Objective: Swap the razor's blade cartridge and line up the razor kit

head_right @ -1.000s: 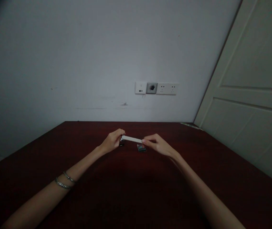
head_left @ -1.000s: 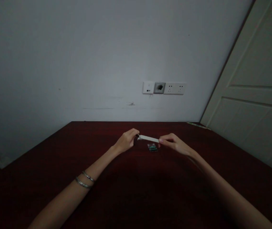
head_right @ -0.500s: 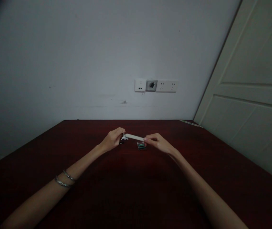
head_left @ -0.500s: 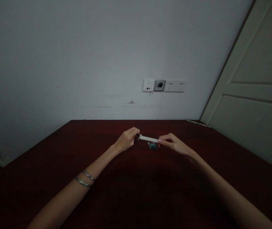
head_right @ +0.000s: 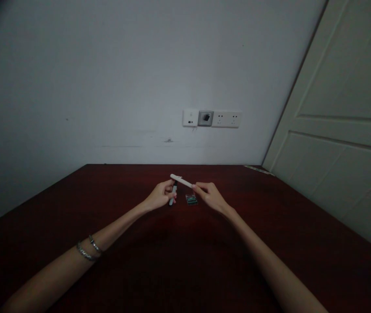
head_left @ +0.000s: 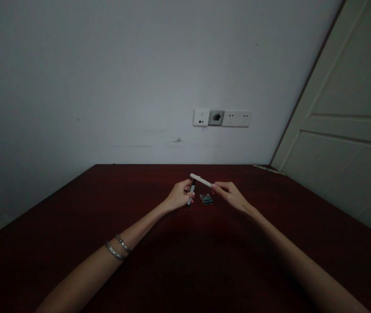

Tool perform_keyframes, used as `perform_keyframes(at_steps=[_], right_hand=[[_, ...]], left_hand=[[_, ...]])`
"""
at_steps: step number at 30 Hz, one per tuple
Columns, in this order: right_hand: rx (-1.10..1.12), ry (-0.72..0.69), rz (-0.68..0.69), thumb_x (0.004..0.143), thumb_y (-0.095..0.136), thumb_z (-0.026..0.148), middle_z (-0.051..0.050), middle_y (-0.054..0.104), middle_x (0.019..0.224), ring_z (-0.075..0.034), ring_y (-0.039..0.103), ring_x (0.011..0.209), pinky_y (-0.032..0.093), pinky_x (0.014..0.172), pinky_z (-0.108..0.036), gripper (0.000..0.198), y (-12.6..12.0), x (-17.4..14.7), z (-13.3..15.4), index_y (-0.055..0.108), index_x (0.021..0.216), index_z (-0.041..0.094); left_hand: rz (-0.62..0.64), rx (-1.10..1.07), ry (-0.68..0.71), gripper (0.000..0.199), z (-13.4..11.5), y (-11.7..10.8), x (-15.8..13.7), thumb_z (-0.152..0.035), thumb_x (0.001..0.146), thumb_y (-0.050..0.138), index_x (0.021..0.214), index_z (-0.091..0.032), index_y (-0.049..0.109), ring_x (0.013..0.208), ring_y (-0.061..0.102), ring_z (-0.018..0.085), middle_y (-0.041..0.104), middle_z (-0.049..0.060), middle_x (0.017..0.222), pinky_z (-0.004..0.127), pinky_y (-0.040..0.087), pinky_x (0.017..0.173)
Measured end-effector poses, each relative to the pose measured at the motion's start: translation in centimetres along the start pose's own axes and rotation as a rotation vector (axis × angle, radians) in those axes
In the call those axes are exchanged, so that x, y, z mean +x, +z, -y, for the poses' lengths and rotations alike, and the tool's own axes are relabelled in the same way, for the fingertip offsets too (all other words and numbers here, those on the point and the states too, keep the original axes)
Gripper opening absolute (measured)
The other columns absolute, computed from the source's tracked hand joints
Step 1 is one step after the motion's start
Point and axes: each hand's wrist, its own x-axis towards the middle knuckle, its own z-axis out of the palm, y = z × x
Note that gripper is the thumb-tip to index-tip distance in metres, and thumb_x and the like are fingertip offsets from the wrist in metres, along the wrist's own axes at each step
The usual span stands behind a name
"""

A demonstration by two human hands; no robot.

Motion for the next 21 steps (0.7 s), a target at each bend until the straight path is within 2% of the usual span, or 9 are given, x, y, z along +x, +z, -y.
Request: perform_keyframes(at_steps=[6,12,15,18,21], right_hand=[[-0.079,0.027,-0.092,0.083,0.038,0.050,0.001,0.045,0.057,-0.014,0.040,0.057,0.029,0.055,-0.026,0.043,-1.9,-0.2,-2.4,0.052,0.061,0.016],[-0.008,-0.038,-0.037,0.085,0.038,0.048,0.001,0.046,0.058,-0.013,0.041,0.058,0.030,0.055,-0.026,0.042,-0.2,-0.1,-0.5,0.052,0.063,0.016],[0.079,0.008,-0.052,0.083,0.041,0.050,0.001,0.044,0.057,-0.011,0.039,0.055,0.029,0.051,-0.024,0.042,0.4,0.0,-1.6,0.052,0.062,0.016],[0.232,0.112,-0.101,0.080,0.045,0.053,0.004,0.039,0.051,-0.008,0.034,0.046,0.024,0.043,-0.022,0.042,0.9,-0.1,-2.7,0.052,0.063,0.015],[0.524,0.193,-0.093,0.078,0.047,0.056,0.008,0.030,0.045,-0.006,0.025,0.037,0.018,0.035,-0.020,0.040,2.2,0.1,-1.4,0.050,0.068,0.017]], left_hand=[[-0.025,-0.061,0.020,0.011,-0.9,-0.6,0.2,-0.010,0.071,0.051,0.079,-0.014,0.045,0.049,0.059,0.010,0.053,-0.003,0.061,0.019,0.047,0.045],[-0.047,-0.065,-0.006,0.012,-0.6,-0.3,0.1,-0.010,0.071,0.052,0.080,-0.014,0.046,0.049,0.059,0.010,0.053,-0.003,0.062,0.020,0.047,0.045],[-0.062,-0.071,0.011,0.012,-0.7,-0.3,0.1,-0.010,0.070,0.051,0.080,-0.014,0.046,0.049,0.059,0.010,0.052,-0.004,0.061,0.020,0.047,0.046],[-0.108,-0.062,0.007,0.012,-0.8,-0.6,0.3,-0.009,0.070,0.051,0.079,-0.015,0.045,0.049,0.059,0.010,0.052,-0.004,0.060,0.020,0.047,0.046],[-0.129,-0.054,0.004,0.013,-0.4,-0.7,0.4,-0.009,0.070,0.051,0.080,-0.015,0.046,0.048,0.058,0.010,0.052,-0.004,0.061,0.020,0.047,0.045]])
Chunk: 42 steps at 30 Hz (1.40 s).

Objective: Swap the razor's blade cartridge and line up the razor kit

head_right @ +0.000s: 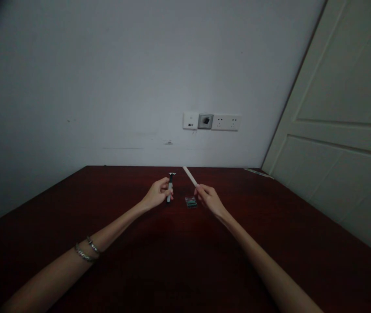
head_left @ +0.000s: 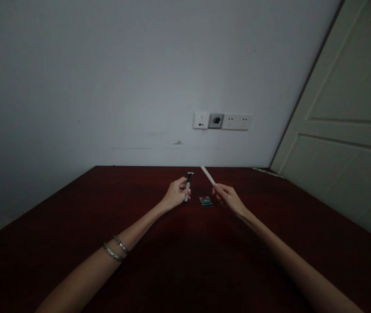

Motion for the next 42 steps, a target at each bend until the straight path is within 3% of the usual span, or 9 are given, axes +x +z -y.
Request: perform_keyframes(at_steps=[4,9,17,21,26,31,35,42], right_hand=[[0.324,0.114,0.097,0.075,0.052,0.055,0.011,0.028,0.046,-0.003,0.019,0.034,0.012,0.031,-0.015,0.035,4.2,-0.9,1.6,0.047,0.076,0.020],[0.424,0.187,0.024,0.074,0.053,0.055,0.012,0.028,0.048,-0.002,0.016,0.034,0.009,0.031,-0.013,0.036,6.8,-2.7,1.2,0.043,0.075,0.021],[0.447,0.193,-0.037,0.072,0.053,0.057,0.012,0.028,0.046,-0.001,0.016,0.033,0.009,0.030,-0.012,0.038,7.8,-3.2,1.7,0.042,0.074,0.021],[0.438,0.240,-0.006,0.071,0.054,0.058,0.012,0.029,0.046,-0.001,0.017,0.032,0.009,0.029,-0.012,0.040,8.3,-3.6,1.4,0.042,0.074,0.021],[0.452,0.181,-0.099,0.070,0.055,0.057,0.012,0.028,0.046,-0.001,0.017,0.032,0.009,0.029,-0.012,0.039,8.3,-3.2,2.1,0.041,0.073,0.021],[0.469,0.214,-0.073,0.070,0.055,0.058,0.012,0.029,0.046,-0.001,0.018,0.033,0.009,0.030,-0.013,0.040,9.0,-3.4,2.3,0.041,0.071,0.021],[0.493,0.140,-0.071,0.071,0.054,0.057,0.012,0.028,0.046,-0.002,0.014,0.032,0.008,0.030,-0.014,0.038,9.3,-3.6,2.3,0.041,0.072,0.021],[0.457,0.140,-0.045,0.074,0.052,0.057,0.012,0.028,0.047,-0.002,0.015,0.033,0.010,0.030,-0.014,0.038,9.0,-3.3,2.2,0.042,0.073,0.021]], left_hand=[[-0.004,-0.025,0.014,0.016,0.4,0.2,0.0,-0.009,0.069,0.052,0.082,-0.015,0.047,0.048,0.058,0.009,0.054,-0.003,0.063,0.019,0.047,0.046],[-0.011,-0.026,0.008,0.013,0.4,0.2,0.0,-0.009,0.069,0.053,0.080,-0.014,0.048,0.048,0.058,0.009,0.052,-0.004,0.061,0.019,0.046,0.047],[-0.031,-0.057,0.020,0.015,0.4,0.0,0.2,-0.007,0.069,0.052,0.081,-0.014,0.047,0.049,0.057,0.008,0.055,-0.003,0.064,0.019,0.047,0.048],[-0.054,-0.059,0.030,0.017,0.2,-0.2,0.4,-0.009,0.069,0.053,0.084,-0.014,0.048,0.049,0.058,0.008,0.056,-0.002,0.066,0.019,0.047,0.046],[-0.034,-0.041,0.056,0.013,0.1,0.0,0.3,-0.008,0.070,0.053,0.080,-0.014,0.048,0.048,0.056,0.007,0.054,-0.003,0.062,0.018,0.046,0.046],[-0.024,-0.050,0.059,0.015,0.1,0.1,0.1,-0.007,0.070,0.053,0.082,-0.014,0.048,0.050,0.056,0.007,0.056,-0.002,0.066,0.018,0.046,0.049],[-0.008,-0.032,0.083,0.017,0.0,0.0,0.1,-0.006,0.070,0.052,0.085,-0.014,0.050,0.051,0.057,0.007,0.056,-0.001,0.068,0.019,0.046,0.050],[-0.027,0.003,0.092,0.016,0.0,-0.1,0.1,-0.007,0.070,0.052,0.084,-0.014,0.050,0.050,0.055,0.007,0.053,-0.003,0.064,0.018,0.045,0.048]])
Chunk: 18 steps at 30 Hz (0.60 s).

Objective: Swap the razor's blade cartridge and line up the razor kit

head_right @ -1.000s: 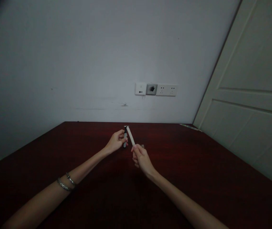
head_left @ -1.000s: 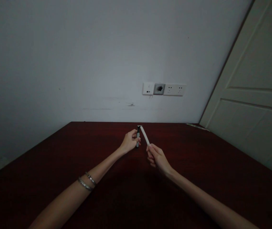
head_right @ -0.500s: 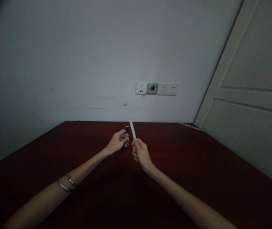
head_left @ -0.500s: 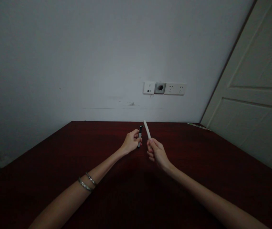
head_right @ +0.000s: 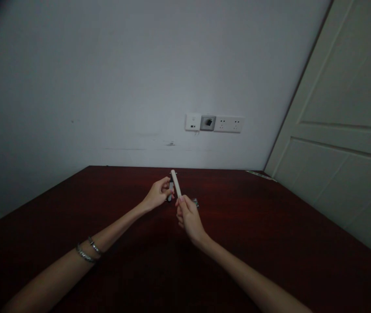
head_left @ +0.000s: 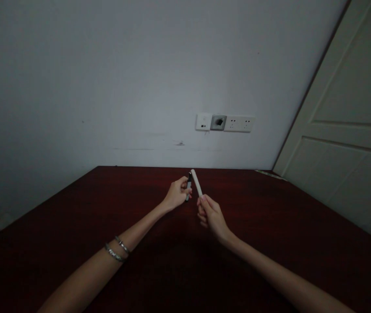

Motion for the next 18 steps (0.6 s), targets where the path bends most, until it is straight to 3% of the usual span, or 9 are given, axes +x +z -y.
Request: perform_keyframes(at_steps=[3,7,13,18], right_hand=[[-0.009,-0.021,-0.010,0.074,0.052,0.056,0.012,0.027,0.047,-0.002,0.015,0.033,0.009,0.030,-0.014,0.037,-0.1,-0.2,-0.2,0.041,0.073,0.021],[-0.045,0.067,0.073,0.076,0.050,0.056,0.011,0.028,0.047,-0.002,0.017,0.034,0.011,0.030,-0.013,0.036,-0.1,-1.1,-0.8,0.042,0.074,0.020],[0.083,-0.056,-0.020,0.072,0.057,0.054,0.012,0.026,0.044,-0.001,0.014,0.034,0.009,0.031,-0.014,0.037,-0.4,-0.8,0.4,0.043,0.070,0.020],[0.103,0.028,0.005,0.069,0.058,0.057,0.012,0.026,0.042,-0.001,0.015,0.032,0.010,0.030,-0.014,0.041,-0.3,-1.2,-0.7,0.042,0.068,0.020]], left_hand=[[0.024,-0.031,0.013,0.016,0.0,-0.1,0.0,-0.008,0.070,0.052,0.084,-0.014,0.050,0.054,0.056,0.008,0.055,-0.002,0.067,0.019,0.046,0.052],[0.039,-0.100,0.026,0.013,0.1,-0.4,0.1,-0.013,0.070,0.057,0.081,-0.014,0.050,0.057,0.057,0.009,0.055,-0.001,0.067,0.020,0.046,0.055],[0.291,-0.281,-0.007,0.034,-0.7,-1.0,-0.2,-0.026,0.072,0.064,0.099,-0.012,0.052,0.068,0.061,0.015,0.060,0.005,0.077,0.028,0.047,0.066],[0.295,-0.277,-0.006,0.031,-0.8,-0.9,-0.4,-0.029,0.068,0.069,0.091,-0.011,0.056,0.070,0.060,0.015,0.062,0.007,0.079,0.027,0.046,0.067]])
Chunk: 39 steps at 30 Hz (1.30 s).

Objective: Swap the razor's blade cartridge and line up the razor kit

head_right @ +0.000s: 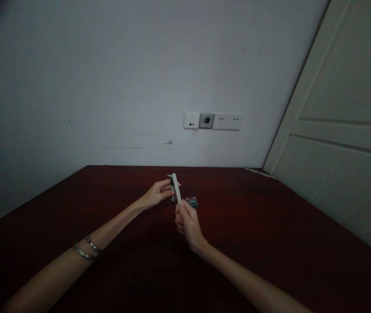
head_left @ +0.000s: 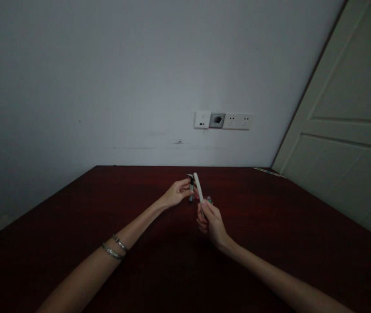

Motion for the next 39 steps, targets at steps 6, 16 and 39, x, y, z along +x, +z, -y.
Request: perform_keyframes(at_steps=[6,16,39], right_hand=[[0.033,-0.061,-0.006,0.068,0.059,0.055,0.013,0.024,0.042,-0.001,0.013,0.031,0.008,0.030,-0.014,0.040,0.1,0.1,0.6,0.040,0.067,0.020],[0.043,-0.035,-0.013,0.068,0.058,0.057,0.013,0.023,0.042,-0.001,0.013,0.031,0.007,0.030,-0.014,0.041,0.7,0.2,0.1,0.039,0.068,0.021],[-0.155,-0.074,-0.052,0.072,0.050,0.060,0.010,0.025,0.045,-0.004,0.017,0.035,0.011,0.033,-0.017,0.041,0.2,0.2,0.3,0.040,0.067,0.021]], left_hand=[[0.003,-0.065,0.011,0.035,0.0,0.4,-0.1,-0.026,0.072,0.066,0.101,-0.012,0.053,0.072,0.061,0.016,0.062,0.007,0.081,0.030,0.047,0.069],[-0.070,-0.131,-0.060,0.037,-0.3,1.2,-0.3,-0.029,0.069,0.068,0.099,-0.015,0.052,0.069,0.060,0.014,0.062,0.005,0.082,0.025,0.048,0.064],[-0.294,0.070,-0.075,0.031,-0.8,0.4,0.5,-0.022,0.065,0.068,0.091,-0.014,0.055,0.055,0.061,0.013,0.062,0.002,0.070,0.025,0.050,0.051]])
